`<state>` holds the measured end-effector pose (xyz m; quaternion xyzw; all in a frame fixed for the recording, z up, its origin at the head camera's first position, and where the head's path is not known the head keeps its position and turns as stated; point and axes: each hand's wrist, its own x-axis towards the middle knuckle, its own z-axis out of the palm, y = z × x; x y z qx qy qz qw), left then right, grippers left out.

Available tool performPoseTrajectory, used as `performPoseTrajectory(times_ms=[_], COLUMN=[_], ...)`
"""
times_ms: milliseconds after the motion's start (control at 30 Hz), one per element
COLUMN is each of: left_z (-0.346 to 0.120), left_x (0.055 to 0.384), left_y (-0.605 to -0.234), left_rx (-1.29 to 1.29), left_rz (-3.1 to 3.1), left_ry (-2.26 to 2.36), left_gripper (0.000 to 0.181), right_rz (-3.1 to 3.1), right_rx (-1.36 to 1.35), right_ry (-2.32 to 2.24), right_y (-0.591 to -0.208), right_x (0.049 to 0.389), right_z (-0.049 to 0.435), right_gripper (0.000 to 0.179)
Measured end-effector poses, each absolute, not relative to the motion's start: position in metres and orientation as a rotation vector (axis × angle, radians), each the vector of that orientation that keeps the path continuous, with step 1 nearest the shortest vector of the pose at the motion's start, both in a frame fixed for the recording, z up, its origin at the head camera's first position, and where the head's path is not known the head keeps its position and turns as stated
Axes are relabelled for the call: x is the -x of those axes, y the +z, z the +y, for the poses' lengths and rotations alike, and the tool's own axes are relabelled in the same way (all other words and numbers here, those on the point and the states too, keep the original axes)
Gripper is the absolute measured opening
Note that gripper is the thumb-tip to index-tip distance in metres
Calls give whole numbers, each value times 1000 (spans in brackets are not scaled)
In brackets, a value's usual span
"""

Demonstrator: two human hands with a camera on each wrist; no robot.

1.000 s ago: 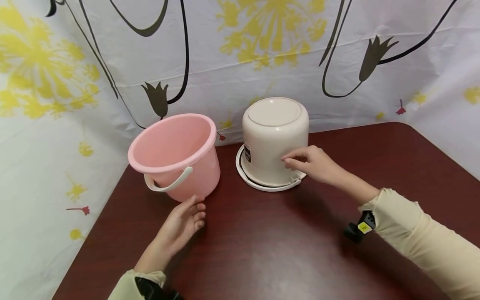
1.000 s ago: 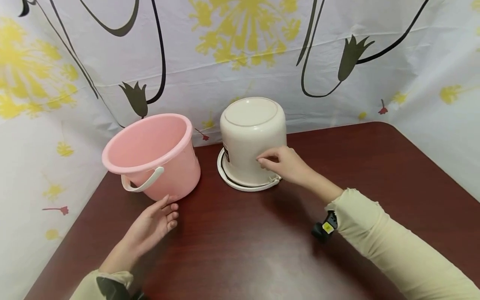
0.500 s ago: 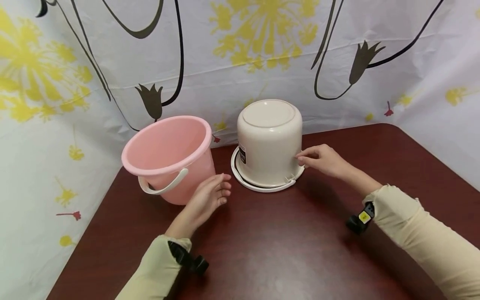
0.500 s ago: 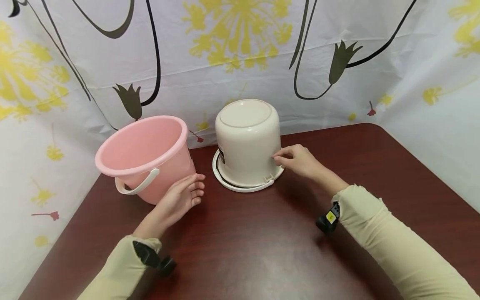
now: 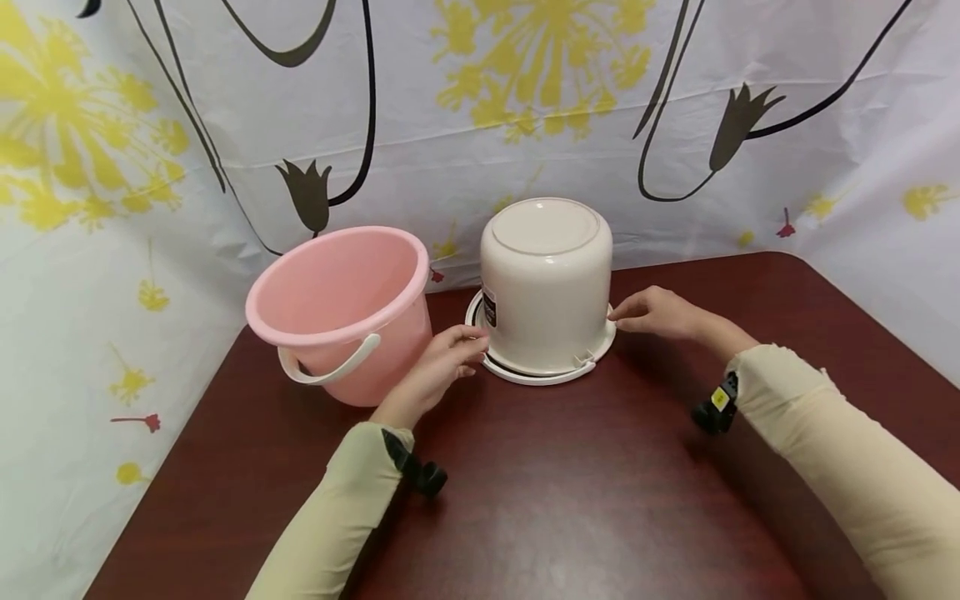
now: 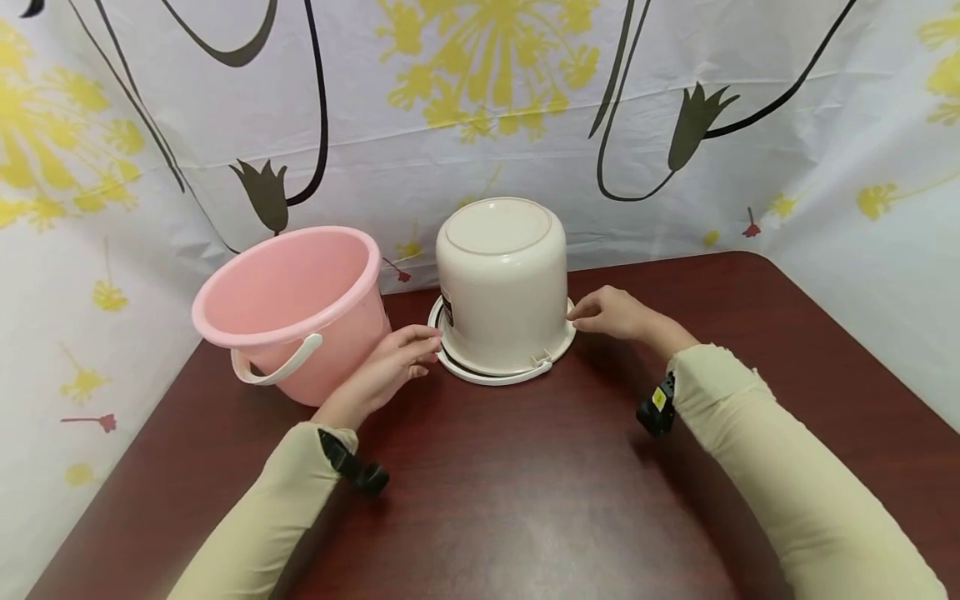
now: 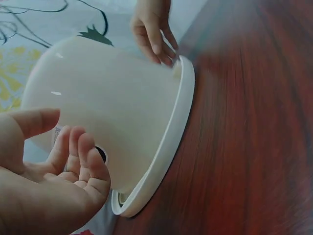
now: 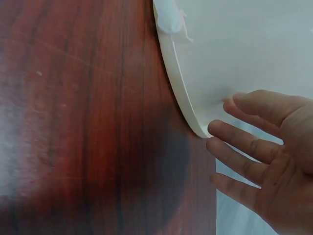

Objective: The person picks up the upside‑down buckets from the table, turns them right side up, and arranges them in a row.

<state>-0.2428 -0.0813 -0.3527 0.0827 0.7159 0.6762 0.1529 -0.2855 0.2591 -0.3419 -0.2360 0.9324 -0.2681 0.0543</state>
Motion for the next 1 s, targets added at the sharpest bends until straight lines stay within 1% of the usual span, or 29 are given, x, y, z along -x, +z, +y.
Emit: performPoseTrajectory(times_ms=[200,367,500,867,1000], left_z=[-72,-66,-65,-68,-68], left_x=[259,270,277,285,285], left_y=[-357,-358,-357,-358,-361], left_rx=[-494,-625,-737,-899,-998], left_rz=[2433,2495,2531,2644,2605], left_ry=[1582,1476,1359,931,823], left_gripper=[26,26,23,20,20], right_rz=[2774,2746,2744,2790,2805], right_rx=[789,789,763,779,776], right_ry=[-754,-656,-592,-563,-560], right_y=[-340,-339,-339,-350,-351], right_x=[295,304,310,321,320], right_z=[260,258,257,255,252], right_gripper=[20,19,19,13,15])
